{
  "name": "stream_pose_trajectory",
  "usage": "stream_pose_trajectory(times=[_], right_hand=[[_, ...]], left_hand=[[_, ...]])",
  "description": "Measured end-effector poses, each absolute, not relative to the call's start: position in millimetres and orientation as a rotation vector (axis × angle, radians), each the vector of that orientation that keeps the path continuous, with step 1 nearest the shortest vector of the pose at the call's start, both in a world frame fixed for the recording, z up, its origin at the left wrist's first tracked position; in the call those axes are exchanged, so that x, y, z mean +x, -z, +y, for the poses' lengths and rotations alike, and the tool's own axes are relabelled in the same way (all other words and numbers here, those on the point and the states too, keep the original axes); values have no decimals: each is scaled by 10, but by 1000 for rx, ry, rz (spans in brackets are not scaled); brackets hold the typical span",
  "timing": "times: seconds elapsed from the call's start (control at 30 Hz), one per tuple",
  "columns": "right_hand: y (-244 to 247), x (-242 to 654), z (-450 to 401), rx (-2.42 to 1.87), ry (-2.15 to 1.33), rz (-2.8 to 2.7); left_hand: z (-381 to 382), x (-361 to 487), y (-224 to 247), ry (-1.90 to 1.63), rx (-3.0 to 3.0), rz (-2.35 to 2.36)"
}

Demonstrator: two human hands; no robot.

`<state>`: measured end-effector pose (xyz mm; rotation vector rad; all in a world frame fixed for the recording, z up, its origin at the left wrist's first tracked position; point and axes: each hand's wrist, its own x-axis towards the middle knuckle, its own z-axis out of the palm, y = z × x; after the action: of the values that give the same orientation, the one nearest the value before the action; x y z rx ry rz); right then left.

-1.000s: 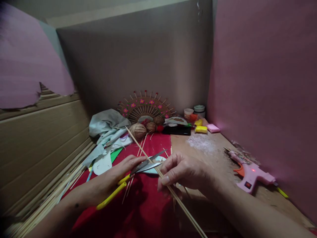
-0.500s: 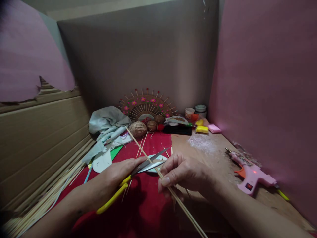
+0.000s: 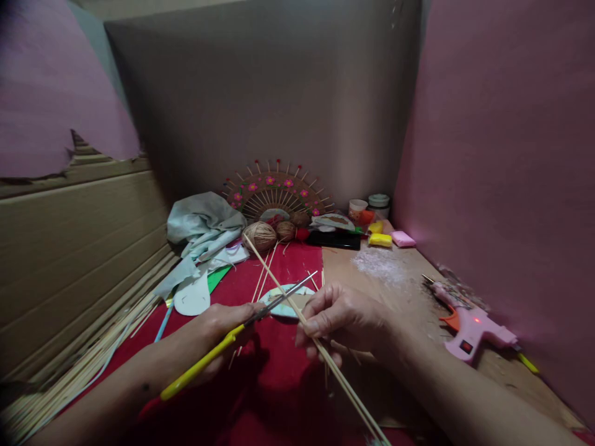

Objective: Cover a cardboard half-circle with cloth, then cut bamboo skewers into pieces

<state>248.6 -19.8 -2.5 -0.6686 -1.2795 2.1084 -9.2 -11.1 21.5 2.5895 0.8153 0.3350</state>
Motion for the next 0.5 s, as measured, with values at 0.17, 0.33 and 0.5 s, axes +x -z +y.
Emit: stream_pose_trajectory(times=[0.17,0.33,0.5], right_hand=[[-51,2578,-56,-880,-1898,-1232],[-77,2643,82,-1329,-1301,-1320],[-49,2589,106,-1392,-1047,-1420]], left_hand=[[-54,-128,-270,-336,2398,890],[8,-192,-206,-350,2401,952],[18,-190,-162,-296,2465,972]])
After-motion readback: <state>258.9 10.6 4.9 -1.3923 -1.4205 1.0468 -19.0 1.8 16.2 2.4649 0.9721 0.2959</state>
